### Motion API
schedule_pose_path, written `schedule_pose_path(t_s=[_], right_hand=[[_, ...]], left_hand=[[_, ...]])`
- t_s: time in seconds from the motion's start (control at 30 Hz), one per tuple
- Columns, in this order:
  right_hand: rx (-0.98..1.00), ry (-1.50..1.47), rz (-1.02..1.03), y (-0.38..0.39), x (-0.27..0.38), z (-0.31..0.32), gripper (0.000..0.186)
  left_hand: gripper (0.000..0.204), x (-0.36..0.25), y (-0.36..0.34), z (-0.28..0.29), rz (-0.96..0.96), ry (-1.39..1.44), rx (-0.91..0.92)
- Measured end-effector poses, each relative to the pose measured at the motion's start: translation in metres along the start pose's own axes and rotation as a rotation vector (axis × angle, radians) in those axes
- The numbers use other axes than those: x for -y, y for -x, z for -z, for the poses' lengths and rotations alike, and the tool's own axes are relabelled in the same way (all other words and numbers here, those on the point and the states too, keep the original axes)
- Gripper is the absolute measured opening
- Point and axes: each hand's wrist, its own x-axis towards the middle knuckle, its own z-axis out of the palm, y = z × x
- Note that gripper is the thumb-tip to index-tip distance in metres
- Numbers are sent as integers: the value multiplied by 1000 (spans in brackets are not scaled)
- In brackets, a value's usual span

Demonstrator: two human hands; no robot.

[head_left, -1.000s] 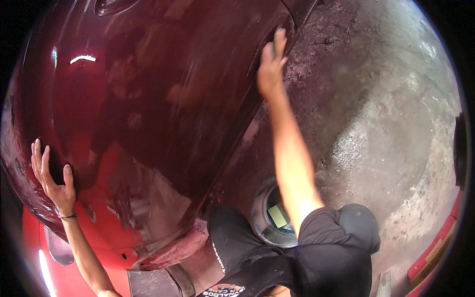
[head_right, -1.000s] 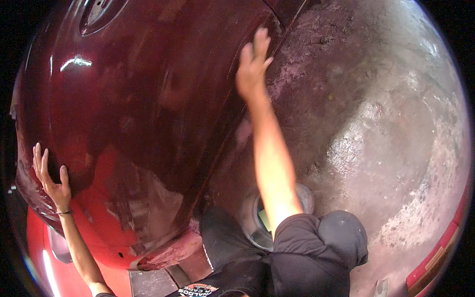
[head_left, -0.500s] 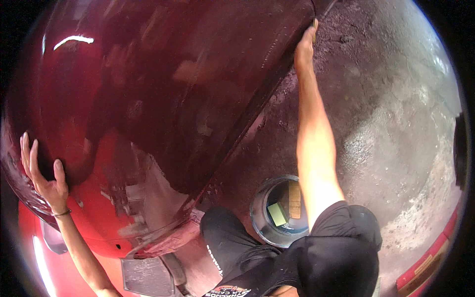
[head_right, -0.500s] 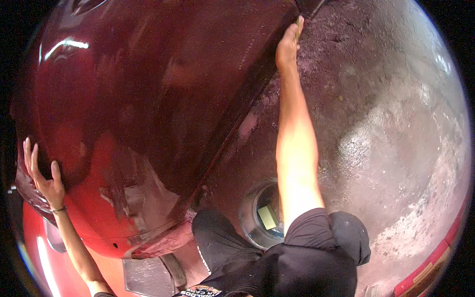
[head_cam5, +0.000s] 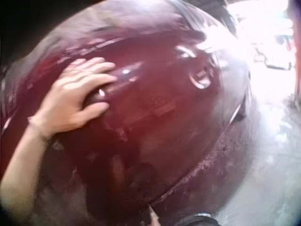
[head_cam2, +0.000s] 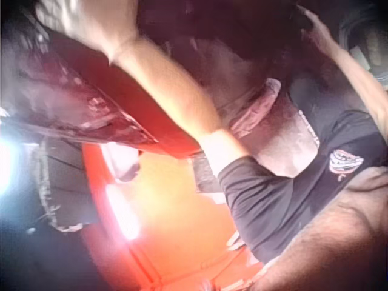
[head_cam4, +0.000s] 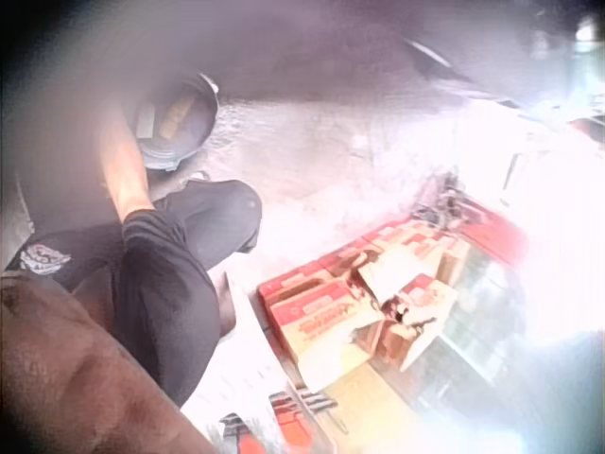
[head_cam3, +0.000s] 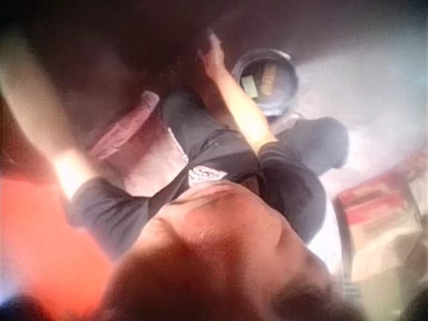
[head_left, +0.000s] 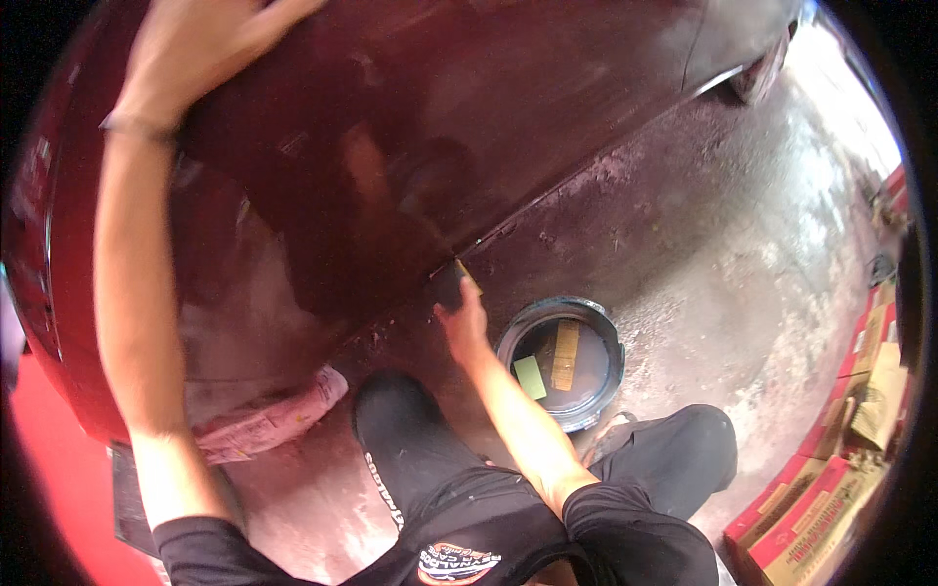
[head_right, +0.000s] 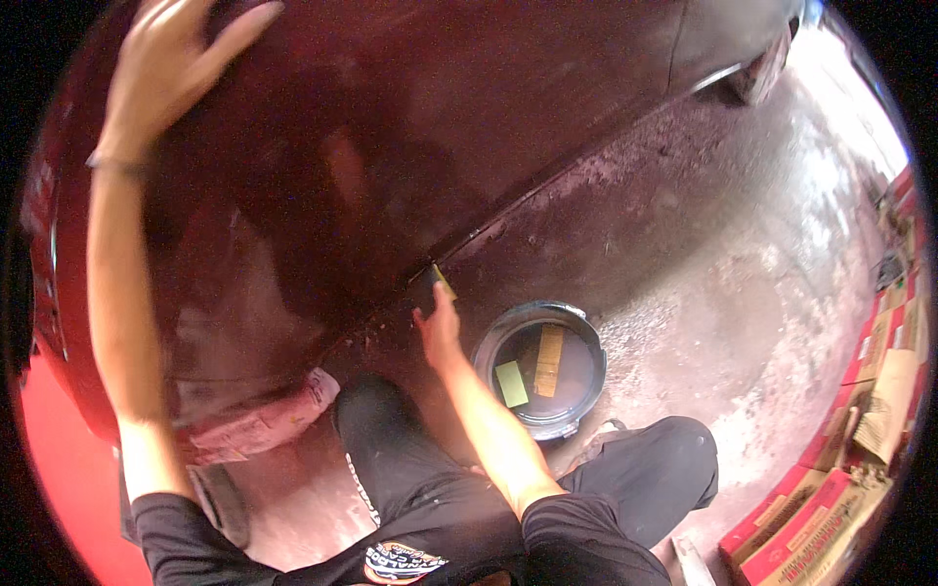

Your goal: The person sands the surface of a maroon car door using a sanding block and water from a bucket. They repeatedly dip the block into the water and rub the door panel, occasionally pausing to feel the surface with their hands.

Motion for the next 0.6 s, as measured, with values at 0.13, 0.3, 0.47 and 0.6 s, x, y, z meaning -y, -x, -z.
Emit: schedule_pose_path(t_s=[0.13,0.3,0.47,0.6], right_hand=[[318,90,142,22,90,6,47],[333,393,226,79,181,-14,40],[432,621,108,76,190,31,31],[16,1438,305,36,193,107,35]], left_hand=[[46,-57,29,-12,460,551,131],[59,-229,134,-42,846,1277,-268],[55,-399,193,-106,1087,2943,210],[40,-516,189,-114,1676,2307,369]])
